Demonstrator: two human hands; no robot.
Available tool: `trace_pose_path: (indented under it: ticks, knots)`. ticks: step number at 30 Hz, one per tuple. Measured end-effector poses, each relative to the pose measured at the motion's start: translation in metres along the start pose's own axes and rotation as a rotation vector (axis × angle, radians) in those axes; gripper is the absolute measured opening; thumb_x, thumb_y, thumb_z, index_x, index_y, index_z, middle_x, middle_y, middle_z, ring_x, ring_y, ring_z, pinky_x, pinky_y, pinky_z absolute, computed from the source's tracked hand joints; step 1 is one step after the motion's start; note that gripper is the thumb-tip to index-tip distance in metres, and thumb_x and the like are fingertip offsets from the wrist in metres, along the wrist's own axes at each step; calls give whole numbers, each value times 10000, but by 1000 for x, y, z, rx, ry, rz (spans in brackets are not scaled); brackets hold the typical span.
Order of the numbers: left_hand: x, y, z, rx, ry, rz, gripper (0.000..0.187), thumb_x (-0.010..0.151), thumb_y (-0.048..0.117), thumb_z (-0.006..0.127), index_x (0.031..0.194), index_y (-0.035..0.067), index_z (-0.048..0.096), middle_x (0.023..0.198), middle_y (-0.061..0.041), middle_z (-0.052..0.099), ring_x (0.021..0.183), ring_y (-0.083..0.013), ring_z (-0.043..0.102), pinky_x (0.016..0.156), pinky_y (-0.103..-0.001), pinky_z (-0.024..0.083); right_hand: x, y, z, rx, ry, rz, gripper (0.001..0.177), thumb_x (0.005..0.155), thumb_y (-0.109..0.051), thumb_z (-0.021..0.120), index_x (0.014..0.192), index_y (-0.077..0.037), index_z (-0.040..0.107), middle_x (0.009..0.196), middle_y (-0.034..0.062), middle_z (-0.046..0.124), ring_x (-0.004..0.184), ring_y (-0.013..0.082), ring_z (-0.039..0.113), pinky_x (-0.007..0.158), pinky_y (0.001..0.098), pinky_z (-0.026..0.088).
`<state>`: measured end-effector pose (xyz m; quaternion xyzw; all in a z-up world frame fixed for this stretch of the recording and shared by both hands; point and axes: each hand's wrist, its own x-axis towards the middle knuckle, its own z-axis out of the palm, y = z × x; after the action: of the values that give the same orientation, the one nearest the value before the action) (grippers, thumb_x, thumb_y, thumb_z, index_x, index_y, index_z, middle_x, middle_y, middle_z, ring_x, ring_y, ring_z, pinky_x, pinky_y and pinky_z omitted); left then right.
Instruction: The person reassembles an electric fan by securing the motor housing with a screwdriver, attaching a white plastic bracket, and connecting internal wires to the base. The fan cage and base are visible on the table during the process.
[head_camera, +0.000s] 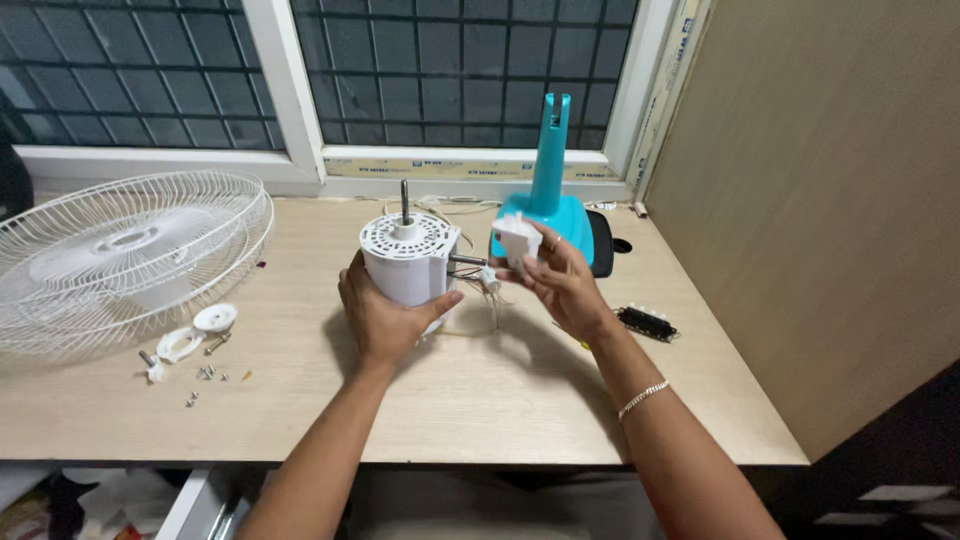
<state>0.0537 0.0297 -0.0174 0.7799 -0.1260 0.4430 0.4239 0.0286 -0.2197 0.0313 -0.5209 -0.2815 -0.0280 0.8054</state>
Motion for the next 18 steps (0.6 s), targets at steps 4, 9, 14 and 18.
trace_pose_path:
  ticks: [4,9,14,18]
  knots:
    - [-4,-6,0,29,3,1,1256,512,585,1014,1416,-48,414,1329,-221,541,1286,-388,479,1090,-549,431,-10,19,-13,167,-67,87,651,1000,-162,614,1547,43,328,1391,231,539,1216,329,650,1095,420,549]
    - [-5,-7,-1,-27,-33,-17,1284,519,593,996,1432,-69,382,1349,-234,510,1321,-395,446,1089,-546,428,-10,27,-14,324,-58,141,595,1077,-245,588,1514,110,397,1285,343,571,1116,357,670,1009,437,564]
    - [-4,-6,-1,-31,-44,-15,1274,536,592,994,1434,-70,379,1349,-239,513,1327,-393,446,1095,-549,425,-9,25,-11,195,37,104,583,938,-142,635,1448,39,416,1324,231,567,1175,307,672,1049,421,569]
    - [-2,-8,-1,-28,-39,-7,1272,534,598,992,1426,-71,381,1341,-237,518,1320,-392,456,1101,-549,429,-10,31,-16,86,53,66,640,904,-78,715,1485,-32,451,1362,165,584,1219,233,631,1076,372,546]
